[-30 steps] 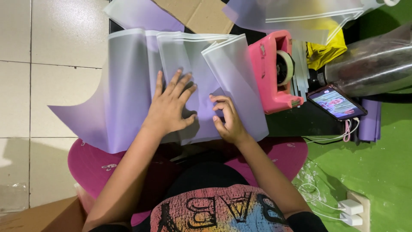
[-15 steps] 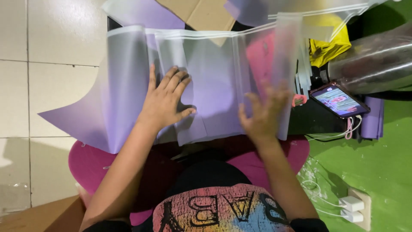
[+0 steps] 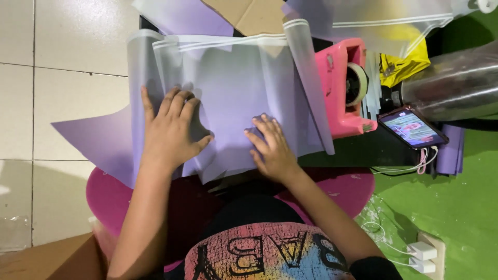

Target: The person places a purple sheet of paper inside a clear plastic sleeve and smooths it down. They then use a pink tape dispenser to apply clear tape to the edges of the sleeve to seal it. The person repeats this process with multiple sleeves, stacking the finished ones.

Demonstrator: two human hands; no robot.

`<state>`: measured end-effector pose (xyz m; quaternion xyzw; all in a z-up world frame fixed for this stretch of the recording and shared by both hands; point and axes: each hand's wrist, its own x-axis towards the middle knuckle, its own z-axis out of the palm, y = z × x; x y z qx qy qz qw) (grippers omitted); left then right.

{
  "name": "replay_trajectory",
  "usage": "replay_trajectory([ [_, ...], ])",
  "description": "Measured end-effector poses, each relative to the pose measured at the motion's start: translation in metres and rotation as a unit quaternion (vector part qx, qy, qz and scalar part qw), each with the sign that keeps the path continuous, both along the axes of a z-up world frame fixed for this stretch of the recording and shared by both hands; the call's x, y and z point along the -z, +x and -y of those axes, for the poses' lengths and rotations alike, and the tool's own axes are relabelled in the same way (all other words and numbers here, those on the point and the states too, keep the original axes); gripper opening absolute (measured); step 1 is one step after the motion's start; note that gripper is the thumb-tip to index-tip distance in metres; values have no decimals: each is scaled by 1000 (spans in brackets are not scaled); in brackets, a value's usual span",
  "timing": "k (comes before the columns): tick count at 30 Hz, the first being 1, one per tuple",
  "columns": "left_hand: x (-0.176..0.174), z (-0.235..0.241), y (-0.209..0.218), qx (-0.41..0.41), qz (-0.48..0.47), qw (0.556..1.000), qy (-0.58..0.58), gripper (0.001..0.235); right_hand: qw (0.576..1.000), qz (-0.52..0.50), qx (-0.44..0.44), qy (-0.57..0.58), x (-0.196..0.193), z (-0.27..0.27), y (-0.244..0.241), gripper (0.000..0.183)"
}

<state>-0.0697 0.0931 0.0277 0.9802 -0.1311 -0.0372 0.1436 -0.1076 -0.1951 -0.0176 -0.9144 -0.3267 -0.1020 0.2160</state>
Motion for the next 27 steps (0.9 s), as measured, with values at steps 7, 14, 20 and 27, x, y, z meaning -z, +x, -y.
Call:
replay_trajectory([
  [7, -3, 5, 2, 15, 2, 999, -47, 92, 995, -91, -3, 36, -9, 7, 5, 52],
  [14, 4, 6, 5, 23, -10, 998, -66, 99, 996, -82, -14, -17, -2, 19, 7, 51],
  [20, 2, 11, 5, 0, 8, 997, -80, 103, 997, -78, -10, -1, -3, 17, 6, 49],
  [27, 7, 14, 6, -7, 17, 997, -80, 104, 997, -78, -4, 5, -1, 16, 6, 49],
])
